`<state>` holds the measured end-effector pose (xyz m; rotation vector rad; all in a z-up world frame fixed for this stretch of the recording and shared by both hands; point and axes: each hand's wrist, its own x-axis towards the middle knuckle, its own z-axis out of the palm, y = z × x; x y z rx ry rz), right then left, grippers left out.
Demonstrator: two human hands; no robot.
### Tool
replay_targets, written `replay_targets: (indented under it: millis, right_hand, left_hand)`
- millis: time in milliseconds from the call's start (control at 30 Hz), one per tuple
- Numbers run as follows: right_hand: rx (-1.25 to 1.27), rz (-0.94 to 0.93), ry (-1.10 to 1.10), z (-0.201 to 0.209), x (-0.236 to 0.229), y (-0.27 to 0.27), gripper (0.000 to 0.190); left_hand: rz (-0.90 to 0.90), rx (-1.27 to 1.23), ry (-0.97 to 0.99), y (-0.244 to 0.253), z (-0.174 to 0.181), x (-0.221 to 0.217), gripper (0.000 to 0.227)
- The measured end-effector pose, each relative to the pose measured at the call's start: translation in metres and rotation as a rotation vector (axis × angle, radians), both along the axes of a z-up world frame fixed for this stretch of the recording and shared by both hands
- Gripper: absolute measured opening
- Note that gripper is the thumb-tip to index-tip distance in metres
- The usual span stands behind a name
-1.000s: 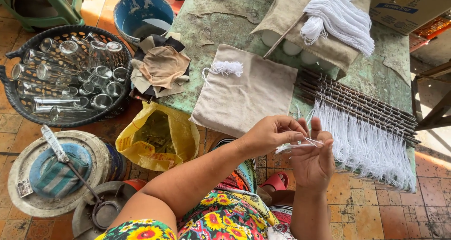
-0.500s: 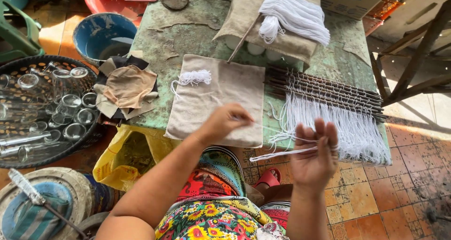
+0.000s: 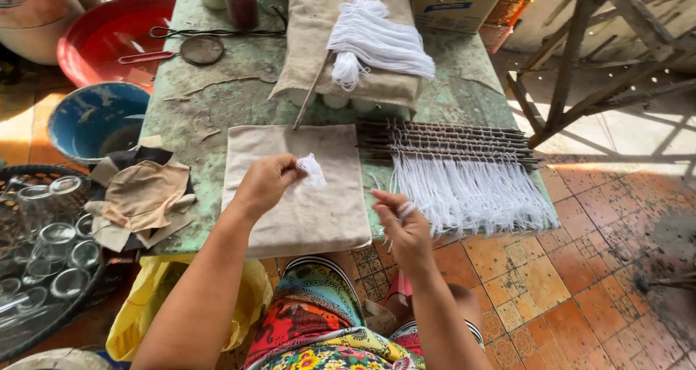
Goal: Winding white thread around a small wooden frame to prepare it for a craft or candle-making process.
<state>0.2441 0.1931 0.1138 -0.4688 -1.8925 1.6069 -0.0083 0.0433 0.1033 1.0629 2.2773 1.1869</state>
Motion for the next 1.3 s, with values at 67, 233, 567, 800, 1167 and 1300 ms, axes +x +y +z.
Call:
replay_targets:
  millis: [67,233,567,800,1167,1300]
  right_hand:
    - [0.015,-0.013,-0.010,-0.003,-0.018,0.003,0.026]
    - [0.023,-0.043,-0.006,0.017,-0.044,-0.001,0.022]
    - [-0.576,0.134,0.133,-0.001,-0.029,0.031,0.009]
    - [0.050,0.165,-0.001,0.025,-0.033,0.005,0.032]
    - [-0.881,-0.050,0.332,-0.011,0.044,0.094,0.010]
    - [-0.707,-0.321,0.435,0.008,0.087,0.121,0.011]
  left_hand:
    - [-0.080,0.016,-0.007,0.003,0.012,0.014,0.011]
    - [-0.257,0.011,-0.003,0.001,0.052,0.040,0.012]
    - [-0.285,-0.176,-0.081,-0.014,0.075,0.026,0.006]
    - [-0.346,-0.165,-0.152,-0.008,0.085,0.038,0.008]
    - [-0.054,-0.230,0.098,-0.049,0.066,-0.030,0.013]
    - [0.284,-0.236,0.373,-0.071,0.005,-0.100,0.012]
